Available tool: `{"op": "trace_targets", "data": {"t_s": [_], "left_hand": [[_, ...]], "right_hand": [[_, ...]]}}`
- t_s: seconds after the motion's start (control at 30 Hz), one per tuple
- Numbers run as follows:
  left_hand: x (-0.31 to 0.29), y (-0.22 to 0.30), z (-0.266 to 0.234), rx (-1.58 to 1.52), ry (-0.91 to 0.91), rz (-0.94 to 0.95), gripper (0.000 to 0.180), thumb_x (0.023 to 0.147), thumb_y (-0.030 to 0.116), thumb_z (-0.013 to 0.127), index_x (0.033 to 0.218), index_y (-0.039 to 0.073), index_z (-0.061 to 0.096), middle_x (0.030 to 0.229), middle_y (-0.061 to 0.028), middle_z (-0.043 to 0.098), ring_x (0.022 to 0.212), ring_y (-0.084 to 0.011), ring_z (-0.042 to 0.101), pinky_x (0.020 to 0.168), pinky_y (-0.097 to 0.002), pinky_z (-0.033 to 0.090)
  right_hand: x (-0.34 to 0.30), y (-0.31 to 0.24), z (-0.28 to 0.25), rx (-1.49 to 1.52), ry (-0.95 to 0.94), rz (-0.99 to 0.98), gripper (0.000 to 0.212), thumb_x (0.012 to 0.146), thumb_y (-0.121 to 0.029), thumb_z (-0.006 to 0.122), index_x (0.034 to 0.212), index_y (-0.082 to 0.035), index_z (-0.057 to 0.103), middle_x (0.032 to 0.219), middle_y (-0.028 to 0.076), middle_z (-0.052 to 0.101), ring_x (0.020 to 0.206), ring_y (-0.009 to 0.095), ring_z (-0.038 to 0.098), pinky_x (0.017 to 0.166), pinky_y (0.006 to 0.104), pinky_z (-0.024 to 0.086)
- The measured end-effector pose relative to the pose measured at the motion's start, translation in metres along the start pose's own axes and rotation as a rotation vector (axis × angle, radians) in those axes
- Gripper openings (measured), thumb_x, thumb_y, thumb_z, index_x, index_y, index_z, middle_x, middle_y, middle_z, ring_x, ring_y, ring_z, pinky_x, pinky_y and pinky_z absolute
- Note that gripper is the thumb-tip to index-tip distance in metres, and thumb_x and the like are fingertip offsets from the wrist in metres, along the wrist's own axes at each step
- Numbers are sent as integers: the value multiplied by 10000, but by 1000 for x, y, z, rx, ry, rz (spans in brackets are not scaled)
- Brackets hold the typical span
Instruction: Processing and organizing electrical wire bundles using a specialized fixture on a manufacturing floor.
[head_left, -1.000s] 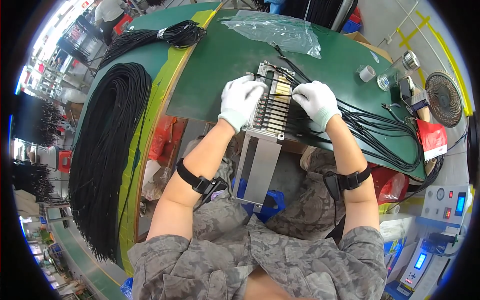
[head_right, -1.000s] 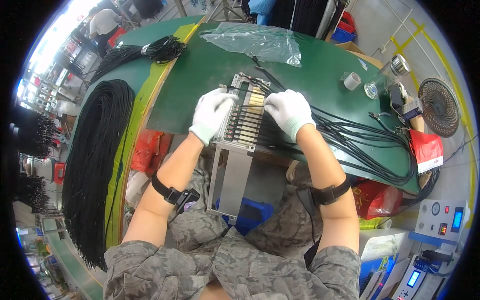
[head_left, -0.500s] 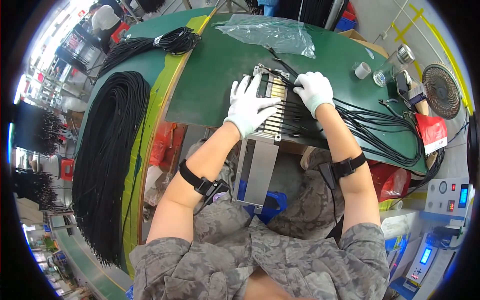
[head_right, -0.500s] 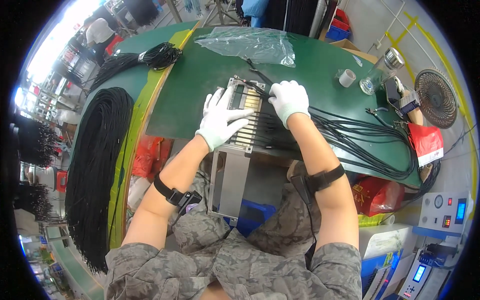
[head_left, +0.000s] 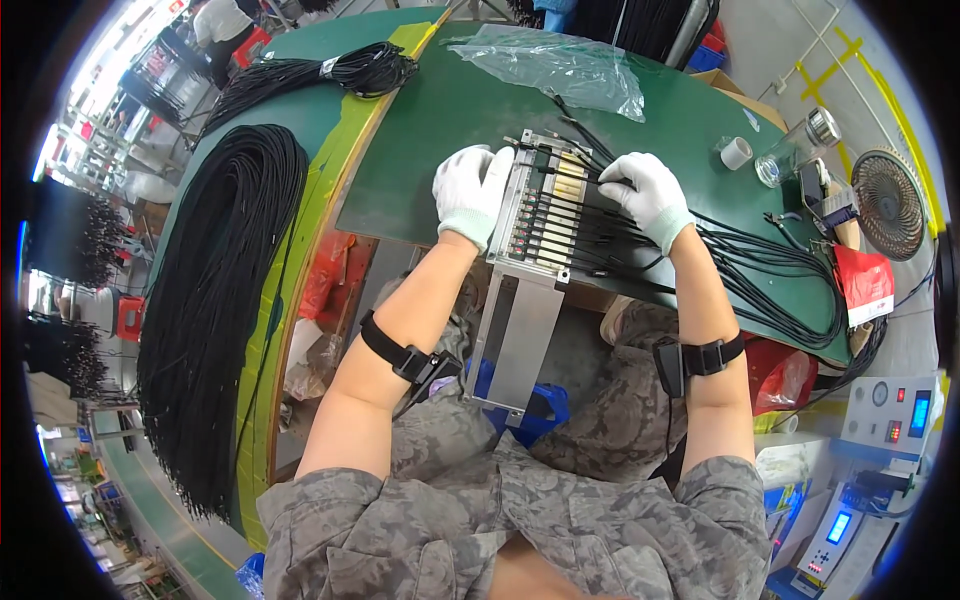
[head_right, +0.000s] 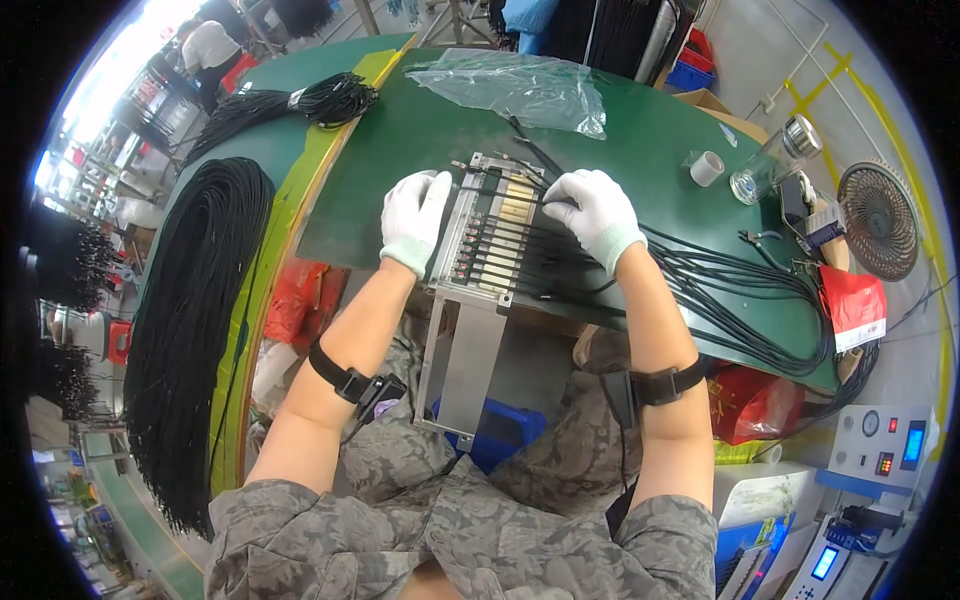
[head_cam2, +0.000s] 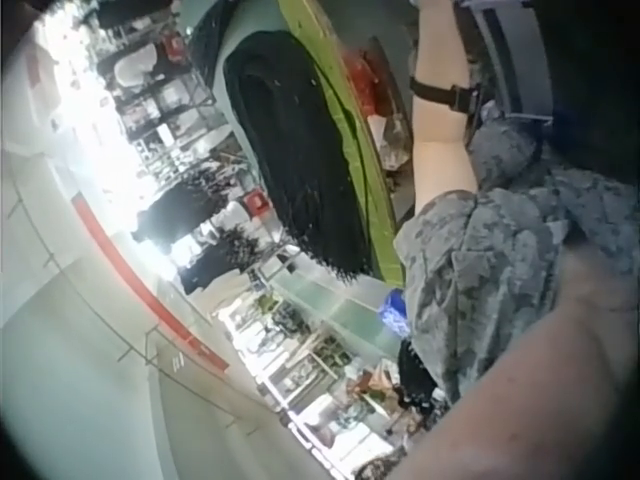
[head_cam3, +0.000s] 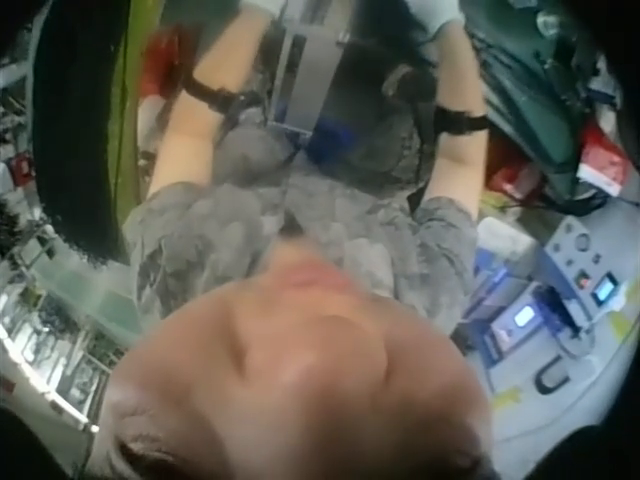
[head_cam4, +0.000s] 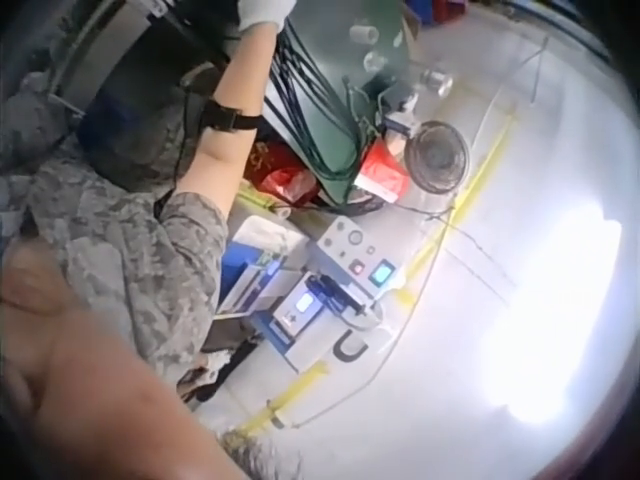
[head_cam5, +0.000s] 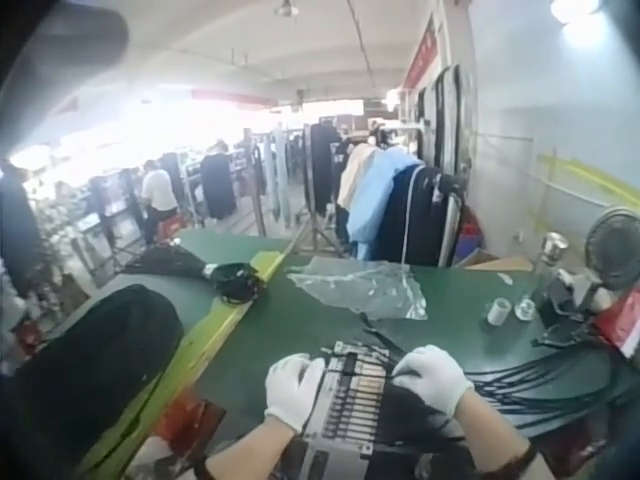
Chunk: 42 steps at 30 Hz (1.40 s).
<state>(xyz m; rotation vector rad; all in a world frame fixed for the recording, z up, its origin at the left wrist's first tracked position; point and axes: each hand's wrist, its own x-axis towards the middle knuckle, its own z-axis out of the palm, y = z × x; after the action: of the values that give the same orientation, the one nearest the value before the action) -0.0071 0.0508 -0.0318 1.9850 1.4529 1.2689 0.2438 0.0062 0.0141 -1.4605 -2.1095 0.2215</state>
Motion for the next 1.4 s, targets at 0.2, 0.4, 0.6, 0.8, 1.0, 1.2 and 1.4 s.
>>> {"op": "trace_targets", "data": {"t_s": [0.2, 0.4, 0.6, 0.8, 1.0, 1.2, 1.4], "left_hand": [[-1, -9, -2, -64, -15, 54, 286, 845, 299, 632, 743, 32, 645, 956, -135, 662, 953, -308, 581, 880, -397, 416], [-4, 13, -2, -59, 6, 353, 220, 797, 252, 675, 718, 49, 642, 948, -97, 671, 969, -284, 572, 888, -397, 410], [-3, 13, -13, -58, 39, 226, 196, 813, 217, 674, 738, 42, 630, 975, -105, 659, 1021, -271, 544, 900, -373, 403], [-3, 6, -7, 3, 68, 201, 179, 845, 213, 645, 804, 39, 651, 970, -114, 659, 988, -271, 563, 881, -364, 421], [-6, -3, -1, 38, -74, 65, 204, 877, 230, 593, 925, 51, 680, 926, -115, 669, 890, -263, 601, 814, -353, 461], [-4, -8, 1, 101, -99, 81, 221, 876, 239, 589, 970, 61, 681, 887, -105, 676, 865, -252, 608, 802, -336, 467], [-9, 5, 7, 176, -158, 232, 223, 865, 315, 599, 1038, 214, 698, 1181, -173, 575, 1116, -329, 510, 972, -408, 383]], "right_hand": [[-1, 2, 0, 54, -60, 47, 143, 756, -174, 692, 854, -73, 669, 837, 99, 625, 865, 293, 571, 775, 373, 454], [7, -38, 29, 45, 13, -179, 170, 779, -207, 680, 898, -86, 687, 862, 108, 661, 846, 293, 593, 797, 368, 464], [0, -21, 15, 2, -88, -18, 160, 770, -207, 688, 878, -91, 701, 843, 110, 670, 831, 294, 602, 788, 377, 468], [1, -20, 10, -36, -33, -55, 103, 744, -197, 689, 813, -121, 698, 792, 71, 659, 816, 284, 592, 764, 385, 469], [0, -12, 11, -246, 14, -61, 70, 719, -174, 698, 772, -131, 678, 757, 46, 641, 818, 266, 583, 759, 372, 465], [1, -11, 14, -354, -3, -96, 65, 725, -193, 693, 758, -145, 663, 759, 26, 636, 846, 249, 582, 757, 376, 458], [3, -17, 21, -356, 19, -110, 77, 723, -206, 697, 758, -148, 660, 759, 20, 631, 865, 250, 579, 756, 381, 458]]}}
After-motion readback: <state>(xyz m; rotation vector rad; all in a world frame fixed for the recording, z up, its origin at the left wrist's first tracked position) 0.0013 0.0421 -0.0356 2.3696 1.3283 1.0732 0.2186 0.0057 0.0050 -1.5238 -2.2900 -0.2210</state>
